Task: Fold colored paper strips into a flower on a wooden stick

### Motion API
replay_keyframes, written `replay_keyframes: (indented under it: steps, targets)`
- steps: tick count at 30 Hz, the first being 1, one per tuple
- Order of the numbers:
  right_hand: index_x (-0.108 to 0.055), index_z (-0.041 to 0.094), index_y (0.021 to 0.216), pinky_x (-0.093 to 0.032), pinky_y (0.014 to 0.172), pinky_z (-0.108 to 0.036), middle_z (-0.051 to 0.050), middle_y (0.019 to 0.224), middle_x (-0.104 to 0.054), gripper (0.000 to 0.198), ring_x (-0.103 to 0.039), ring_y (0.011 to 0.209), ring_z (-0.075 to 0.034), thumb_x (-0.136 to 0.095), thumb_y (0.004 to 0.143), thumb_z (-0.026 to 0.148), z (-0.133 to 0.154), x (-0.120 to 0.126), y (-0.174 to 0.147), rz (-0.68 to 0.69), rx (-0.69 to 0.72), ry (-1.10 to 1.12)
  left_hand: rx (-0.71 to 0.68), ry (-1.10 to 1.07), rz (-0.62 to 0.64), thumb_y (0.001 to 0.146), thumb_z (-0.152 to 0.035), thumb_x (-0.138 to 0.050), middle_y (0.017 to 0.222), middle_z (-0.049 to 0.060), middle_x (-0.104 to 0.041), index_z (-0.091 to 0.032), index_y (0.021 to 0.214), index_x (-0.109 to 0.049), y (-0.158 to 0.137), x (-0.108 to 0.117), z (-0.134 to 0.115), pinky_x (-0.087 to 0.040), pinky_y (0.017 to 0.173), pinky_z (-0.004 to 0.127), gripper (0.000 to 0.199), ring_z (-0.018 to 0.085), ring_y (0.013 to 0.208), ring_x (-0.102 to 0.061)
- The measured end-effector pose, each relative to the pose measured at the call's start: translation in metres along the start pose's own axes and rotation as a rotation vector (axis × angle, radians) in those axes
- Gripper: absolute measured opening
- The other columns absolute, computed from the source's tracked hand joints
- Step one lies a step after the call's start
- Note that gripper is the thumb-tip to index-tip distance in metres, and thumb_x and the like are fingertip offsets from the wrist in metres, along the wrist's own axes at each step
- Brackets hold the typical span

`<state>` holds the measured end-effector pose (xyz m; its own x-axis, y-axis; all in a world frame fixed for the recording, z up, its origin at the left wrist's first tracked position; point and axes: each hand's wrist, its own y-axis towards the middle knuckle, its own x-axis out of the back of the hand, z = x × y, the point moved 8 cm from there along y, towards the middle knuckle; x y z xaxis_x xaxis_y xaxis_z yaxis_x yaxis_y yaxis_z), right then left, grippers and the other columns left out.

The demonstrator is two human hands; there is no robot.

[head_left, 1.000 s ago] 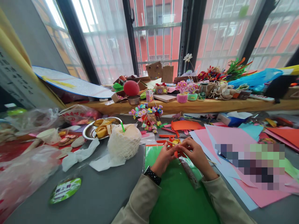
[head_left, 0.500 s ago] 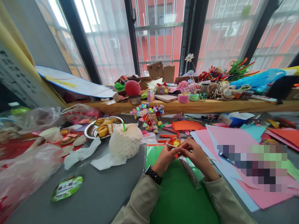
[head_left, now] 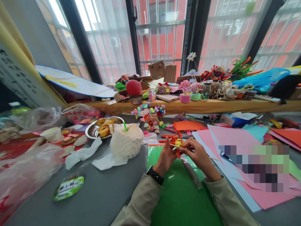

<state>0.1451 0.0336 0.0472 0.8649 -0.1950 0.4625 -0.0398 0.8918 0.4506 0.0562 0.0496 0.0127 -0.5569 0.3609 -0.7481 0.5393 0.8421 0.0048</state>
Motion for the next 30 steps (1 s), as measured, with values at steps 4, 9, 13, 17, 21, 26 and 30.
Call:
replay_keyframes:
  steps: [4,9,13,17,21,26,30]
  targets:
    - [-0.052,0.017,0.065,-0.04,0.052,-0.025,-0.002,0.073,-0.048,0.018,-0.05,0.066,-0.014,-0.055,0.071,0.034,0.004,0.0,0.0,0.014,0.022,0.005,0.01,-0.041,-0.005,0.07,-0.058,-0.039,0.09,0.008,-0.06,-0.016,0.1,-0.051,0.0,0.002,-0.001,-0.042,0.07,0.029,0.053,0.017,0.077,-0.057]
    - [-0.05,0.017,0.064,-0.039,0.052,-0.024,-0.002,0.071,-0.047,0.018,-0.048,0.064,-0.013,-0.056,0.071,0.033,0.014,0.0,0.0,0.017,0.091,0.023,0.027,-0.037,-0.086,0.074,-0.047,-0.044,0.085,0.007,-0.061,-0.014,0.09,-0.055,0.002,0.012,-0.002,-0.043,0.062,0.024,0.038,0.014,0.07,-0.058]
    - [-0.049,0.017,0.065,-0.038,0.051,-0.024,-0.002,0.071,-0.046,0.018,-0.047,0.063,-0.013,-0.055,0.072,0.033,0.018,0.0,0.0,0.003,0.124,0.066,0.024,-0.042,-0.062,0.076,-0.045,-0.044,0.084,0.007,-0.061,-0.014,0.093,-0.054,0.001,0.01,-0.005,-0.044,0.061,0.023,0.037,0.014,0.071,-0.057]
    - [-0.049,0.017,0.066,-0.037,0.051,-0.024,-0.001,0.07,-0.045,0.017,-0.045,0.061,-0.013,-0.055,0.073,0.031,0.017,0.001,0.0,-0.021,0.136,0.073,0.011,-0.047,0.002,0.075,-0.049,-0.042,0.093,0.01,-0.059,-0.013,0.098,-0.053,-0.001,0.005,-0.006,-0.045,0.066,0.028,0.044,0.018,0.081,-0.056]
    - [-0.05,0.017,0.066,-0.038,0.052,-0.024,-0.001,0.07,-0.046,0.016,-0.045,0.062,-0.013,-0.055,0.073,0.03,0.016,0.001,0.001,-0.02,0.124,0.045,-0.032,0.031,-0.014,0.073,-0.03,-0.053,0.094,0.007,-0.058,-0.016,0.098,-0.052,0.001,0.009,-0.005,-0.044,0.065,0.023,0.029,0.014,0.079,-0.056]
    - [-0.05,0.018,0.065,-0.04,0.055,-0.025,-0.001,0.071,-0.047,0.017,-0.048,0.065,-0.014,-0.056,0.071,0.033,0.012,0.0,0.001,-0.015,0.074,0.028,-0.056,0.09,-0.078,0.069,-0.02,-0.058,0.09,0.005,-0.059,-0.019,0.097,-0.051,0.003,0.018,-0.003,-0.043,0.062,0.019,0.029,0.011,0.076,-0.057]
    - [-0.047,0.018,0.066,-0.041,0.057,-0.025,-0.001,0.071,-0.048,0.02,-0.049,0.066,-0.013,-0.057,0.07,0.035,0.007,0.0,0.001,-0.009,0.01,0.027,-0.061,0.113,-0.072,0.068,-0.021,-0.06,0.09,0.004,-0.059,-0.022,0.099,-0.05,0.003,0.018,-0.005,-0.043,0.061,0.021,0.032,0.013,0.077,-0.057]
